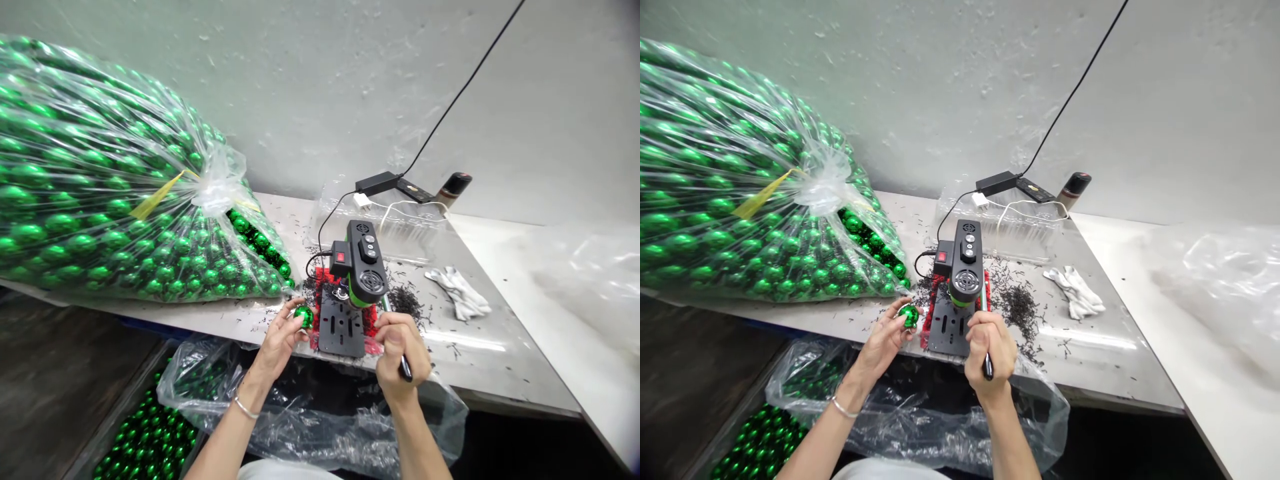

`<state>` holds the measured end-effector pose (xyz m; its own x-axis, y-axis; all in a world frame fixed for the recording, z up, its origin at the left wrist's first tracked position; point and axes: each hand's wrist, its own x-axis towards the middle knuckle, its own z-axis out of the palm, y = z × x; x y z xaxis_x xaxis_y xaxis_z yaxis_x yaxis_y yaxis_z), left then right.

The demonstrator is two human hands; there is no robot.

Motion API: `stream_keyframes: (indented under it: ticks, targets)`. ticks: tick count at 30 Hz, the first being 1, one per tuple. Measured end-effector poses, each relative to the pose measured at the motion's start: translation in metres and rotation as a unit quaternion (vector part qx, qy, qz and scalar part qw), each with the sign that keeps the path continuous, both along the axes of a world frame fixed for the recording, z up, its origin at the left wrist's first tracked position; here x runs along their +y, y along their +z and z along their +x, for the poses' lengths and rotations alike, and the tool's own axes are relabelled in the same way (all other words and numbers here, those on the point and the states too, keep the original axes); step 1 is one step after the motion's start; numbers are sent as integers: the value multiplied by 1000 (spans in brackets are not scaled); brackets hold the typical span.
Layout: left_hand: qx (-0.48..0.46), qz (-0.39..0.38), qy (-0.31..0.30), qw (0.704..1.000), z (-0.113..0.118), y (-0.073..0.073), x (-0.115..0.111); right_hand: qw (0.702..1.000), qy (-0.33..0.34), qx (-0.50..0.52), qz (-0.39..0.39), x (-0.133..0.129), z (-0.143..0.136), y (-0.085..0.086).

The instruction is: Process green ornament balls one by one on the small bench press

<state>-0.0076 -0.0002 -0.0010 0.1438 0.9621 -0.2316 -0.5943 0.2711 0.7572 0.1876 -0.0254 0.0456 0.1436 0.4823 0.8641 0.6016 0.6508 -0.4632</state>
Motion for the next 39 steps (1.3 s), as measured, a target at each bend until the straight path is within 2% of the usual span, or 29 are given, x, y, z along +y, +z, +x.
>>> stream_keyframes:
  ticks: [3,8,11,13,16,18,23,30,33,35,38,39]
  targets:
    - [-50,23,-36,998,-1,-4,-5,1000,2,30,-8,0,1,2]
    - [-63,75,-70,993,-1,-6,-12,992,-5,119,-37,-2,-2,5]
    - [-63,66,-76,993,0,-8,-14,981,-67,156,-88,-11,-7,-1]
    - [-55,58,-81,993,1,-9,-15,966,-79,191,-158,-20,-13,-9]
    - [-24,60,-103,993,3,-10,-19,942,-5,185,-280,-34,-25,-23]
    - [2,67,-122,990,5,-10,-22,932,40,161,-322,-40,-34,-30]
    - [73,82,-126,986,4,-17,-30,921,88,157,-346,-46,-48,-48]
    - [180,61,-148,970,11,-30,-45,891,115,171,-404,-59,-44,-75]
    - [235,87,-158,955,23,-32,-65,904,92,155,-388,-77,-35,-88]
    - [281,154,-173,931,31,-32,-81,920,72,136,-360,-97,-24,-98]
    - [309,227,-291,876,38,-34,-98,921,50,136,-361,-134,-3,-115]
    - [303,246,-329,860,39,-34,-100,916,20,141,-375,-147,4,-120]
